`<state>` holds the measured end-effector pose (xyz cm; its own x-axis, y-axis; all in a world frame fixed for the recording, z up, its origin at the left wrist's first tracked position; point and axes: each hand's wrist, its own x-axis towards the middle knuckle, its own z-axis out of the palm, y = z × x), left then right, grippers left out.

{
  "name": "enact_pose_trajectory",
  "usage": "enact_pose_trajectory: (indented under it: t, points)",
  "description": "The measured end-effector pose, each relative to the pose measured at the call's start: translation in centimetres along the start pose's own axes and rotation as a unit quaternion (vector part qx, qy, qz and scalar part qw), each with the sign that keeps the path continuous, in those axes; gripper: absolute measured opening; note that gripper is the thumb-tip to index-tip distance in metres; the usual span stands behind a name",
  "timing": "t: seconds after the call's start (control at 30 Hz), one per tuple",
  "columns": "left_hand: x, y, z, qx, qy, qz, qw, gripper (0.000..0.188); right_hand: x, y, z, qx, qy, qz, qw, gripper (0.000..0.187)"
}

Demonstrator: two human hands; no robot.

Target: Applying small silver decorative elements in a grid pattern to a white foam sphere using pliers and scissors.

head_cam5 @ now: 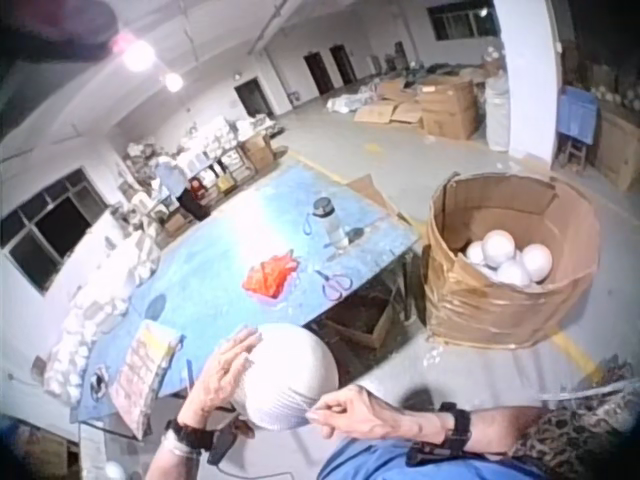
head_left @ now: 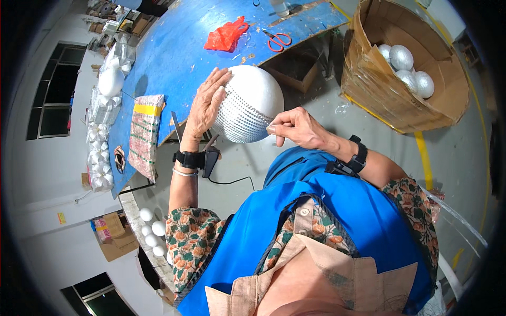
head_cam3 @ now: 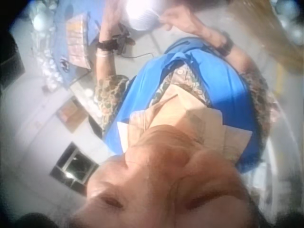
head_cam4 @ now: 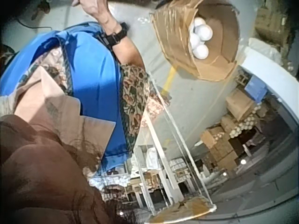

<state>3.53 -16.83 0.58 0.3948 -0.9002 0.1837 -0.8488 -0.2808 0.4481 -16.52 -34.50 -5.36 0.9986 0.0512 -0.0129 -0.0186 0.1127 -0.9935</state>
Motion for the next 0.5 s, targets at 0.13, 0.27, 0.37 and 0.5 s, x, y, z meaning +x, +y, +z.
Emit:
enact_pose_trajectory:
  t: [0.13, 0.27, 0.37, 0.5]
  points:
    - [-0.3, 0.6, 0.6, -0.004, 0.021, 0.042, 0.999, 0.045, -0.3, -0.3, -0.2, -0.011, 0.006, 0.008, 1.0, 0.024]
    - [-0.2, 1.0, 0.8, 0.026, 0.011, 0.018, 0.999, 0.046, -0.3, -0.1, -0.3, -0.003, -0.002, 0.014, 1.0, 0.024]
    - [-0.1, 0.7, 0.8, 0.028, -0.01, 0.005, 1.0, 0.057, -0.1, 0.1, -0.2, -0.002, 0.001, 0.006, 1.0, 0.024]
    - [-0.1, 0.7, 1.0, 0.001, -0.002, 0.023, 1.0, 0.063, -0.2, -0.4, -0.1, 0.019, 0.008, -0.003, 1.0, 0.023]
